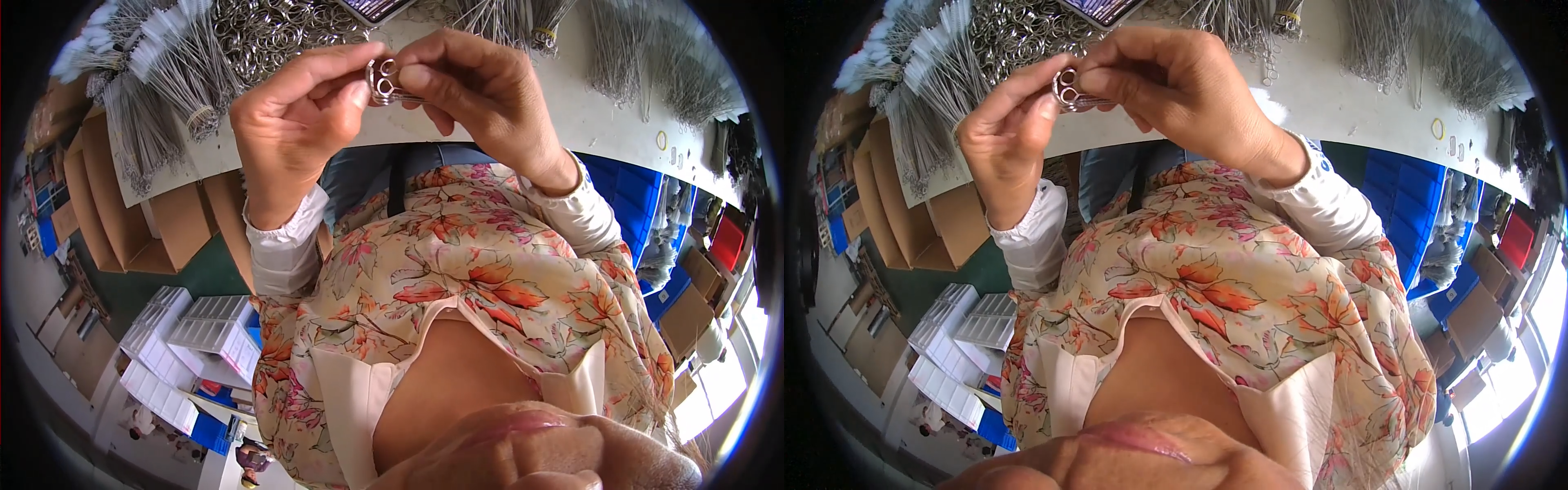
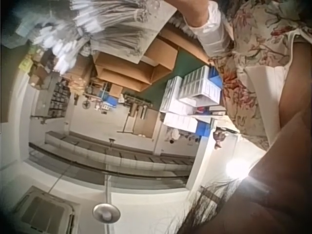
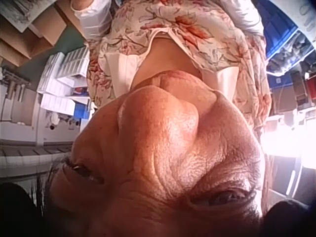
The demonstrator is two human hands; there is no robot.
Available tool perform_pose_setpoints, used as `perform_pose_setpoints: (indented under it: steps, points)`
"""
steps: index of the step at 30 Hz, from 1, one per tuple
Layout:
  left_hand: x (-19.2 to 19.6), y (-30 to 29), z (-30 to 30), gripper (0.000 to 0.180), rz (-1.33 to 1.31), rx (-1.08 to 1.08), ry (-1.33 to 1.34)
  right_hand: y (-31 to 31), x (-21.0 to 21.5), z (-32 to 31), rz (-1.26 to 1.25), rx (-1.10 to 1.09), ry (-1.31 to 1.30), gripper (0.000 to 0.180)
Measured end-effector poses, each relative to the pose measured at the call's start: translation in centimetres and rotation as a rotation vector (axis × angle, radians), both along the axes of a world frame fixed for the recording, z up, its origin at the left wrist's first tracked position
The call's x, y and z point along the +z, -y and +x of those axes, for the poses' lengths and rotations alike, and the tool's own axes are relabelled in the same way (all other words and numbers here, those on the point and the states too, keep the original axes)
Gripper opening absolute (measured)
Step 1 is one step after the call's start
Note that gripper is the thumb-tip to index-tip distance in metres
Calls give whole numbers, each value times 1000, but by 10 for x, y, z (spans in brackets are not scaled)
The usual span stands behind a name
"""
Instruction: Assembling small white brushes by inserting metal rings through the handles.
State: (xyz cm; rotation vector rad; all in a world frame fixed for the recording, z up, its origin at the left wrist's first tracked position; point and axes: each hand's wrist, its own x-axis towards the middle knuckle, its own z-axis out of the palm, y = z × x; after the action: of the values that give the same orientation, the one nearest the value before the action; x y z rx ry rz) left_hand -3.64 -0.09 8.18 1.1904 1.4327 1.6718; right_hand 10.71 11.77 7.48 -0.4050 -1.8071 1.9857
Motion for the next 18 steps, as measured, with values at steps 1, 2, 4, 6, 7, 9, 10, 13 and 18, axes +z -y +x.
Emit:
perform_pose_setpoints:
  steps: [1, 2, 4, 6, 7, 9, 10, 13, 18]
  points:
    - [-1, 0, 1, 26, -1, 11, 97, 0, -2, 1, -29, 25, -26, 13]
    - [-2, 0, 2, 25, -2, 22, 195, 0, -2, 0, -29, 24, -26, 13]
    - [-3, 0, 3, 25, 11, 24, 199, 1, -3, -1, 6, 20, -40, 13]
    - [-4, -1, 2, 25, 25, 24, 204, 1, -3, -1, -2, -2, -13, 13]
    - [-5, -2, 2, 25, 42, 33, 114, 0, -2, -2, -9, -22, 14, 13]
    - [-5, -1, 2, 25, 58, 39, 24, 1, 1, -4, -36, -29, 29, 13]
    - [-4, -1, 2, 25, 44, 40, 31, 1, 2, -4, -62, -34, 43, 13]
    - [1, -1, 3, 25, -10, 27, 19, 0, -3, -4, -86, -27, 29, 14]
    - [-2, -3, 4, 26, -40, 26, -39, -7, -1, -2, -69, 75, 60, 14]
